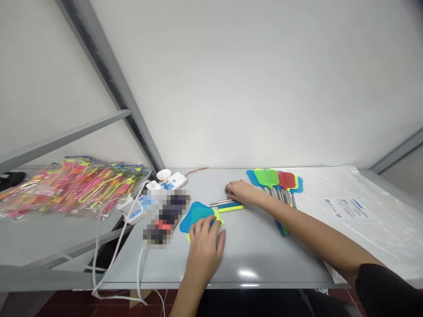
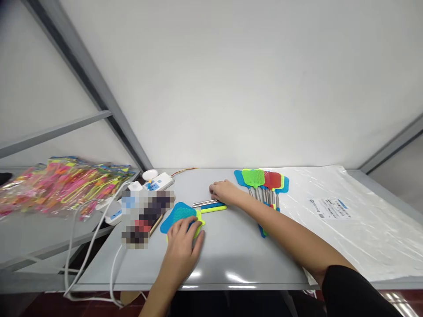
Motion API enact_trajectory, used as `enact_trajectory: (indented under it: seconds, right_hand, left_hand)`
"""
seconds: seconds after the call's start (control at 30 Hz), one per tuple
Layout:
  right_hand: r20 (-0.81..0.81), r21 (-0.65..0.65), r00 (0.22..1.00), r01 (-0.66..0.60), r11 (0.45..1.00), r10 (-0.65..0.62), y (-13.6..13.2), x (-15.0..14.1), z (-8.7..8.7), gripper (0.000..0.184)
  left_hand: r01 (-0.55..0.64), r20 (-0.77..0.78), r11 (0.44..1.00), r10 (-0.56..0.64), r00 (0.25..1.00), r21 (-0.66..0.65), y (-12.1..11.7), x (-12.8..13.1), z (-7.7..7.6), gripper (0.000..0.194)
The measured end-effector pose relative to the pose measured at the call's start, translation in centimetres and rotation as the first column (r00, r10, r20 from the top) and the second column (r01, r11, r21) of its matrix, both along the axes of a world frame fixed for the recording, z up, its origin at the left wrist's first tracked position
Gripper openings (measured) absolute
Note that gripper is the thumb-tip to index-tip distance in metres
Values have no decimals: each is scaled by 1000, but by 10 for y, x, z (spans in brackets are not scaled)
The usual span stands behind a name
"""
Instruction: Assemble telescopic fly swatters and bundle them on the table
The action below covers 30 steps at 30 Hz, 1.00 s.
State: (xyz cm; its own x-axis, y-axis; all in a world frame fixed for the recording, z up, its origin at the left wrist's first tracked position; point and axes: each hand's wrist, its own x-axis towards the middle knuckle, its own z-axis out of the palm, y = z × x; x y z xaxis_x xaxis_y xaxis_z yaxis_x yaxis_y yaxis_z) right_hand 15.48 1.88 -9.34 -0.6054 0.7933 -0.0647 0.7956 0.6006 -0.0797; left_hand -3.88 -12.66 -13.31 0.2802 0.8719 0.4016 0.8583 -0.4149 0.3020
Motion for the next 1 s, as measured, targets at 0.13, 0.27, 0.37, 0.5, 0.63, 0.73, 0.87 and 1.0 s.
enact_trajectory:
  seconds: [0.13,0.27,0.37,0.5,0.63,0.73,0.87,1.0]
  right_hand:
    - [-13,2,998,-55,998,55,5,2,2,32]
    - [-25,1,981,-191,982,191,12,1,4,33]
    - [-23,7,959,-282,960,282,19,0,-1,31]
    - [-14,30,941,-338,941,338,27,-4,-11,24]
    - [10,57,953,-304,951,304,30,-12,-11,17]
    - [28,113,984,-179,977,177,27,-18,0,15]
    - [-23,251,999,-37,967,44,5,-25,30,20]
    - [-84,321,995,-24,947,54,-44,-22,44,12]
  left_hand:
    - [23,-47,999,-21,999,44,4,-4,-7,27]
    - [43,-81,997,-39,996,57,8,-8,-12,30]
    - [51,-103,997,-44,994,65,11,-8,-15,34]
    - [49,-147,995,-35,989,92,14,-6,-18,42]
    - [83,-190,985,-53,980,154,17,-4,-16,42]
    - [119,-223,979,-81,971,165,18,-4,-16,43]
    - [148,-224,975,-110,968,164,19,-4,-21,41]
    - [125,-168,983,-102,980,134,17,-2,-25,39]
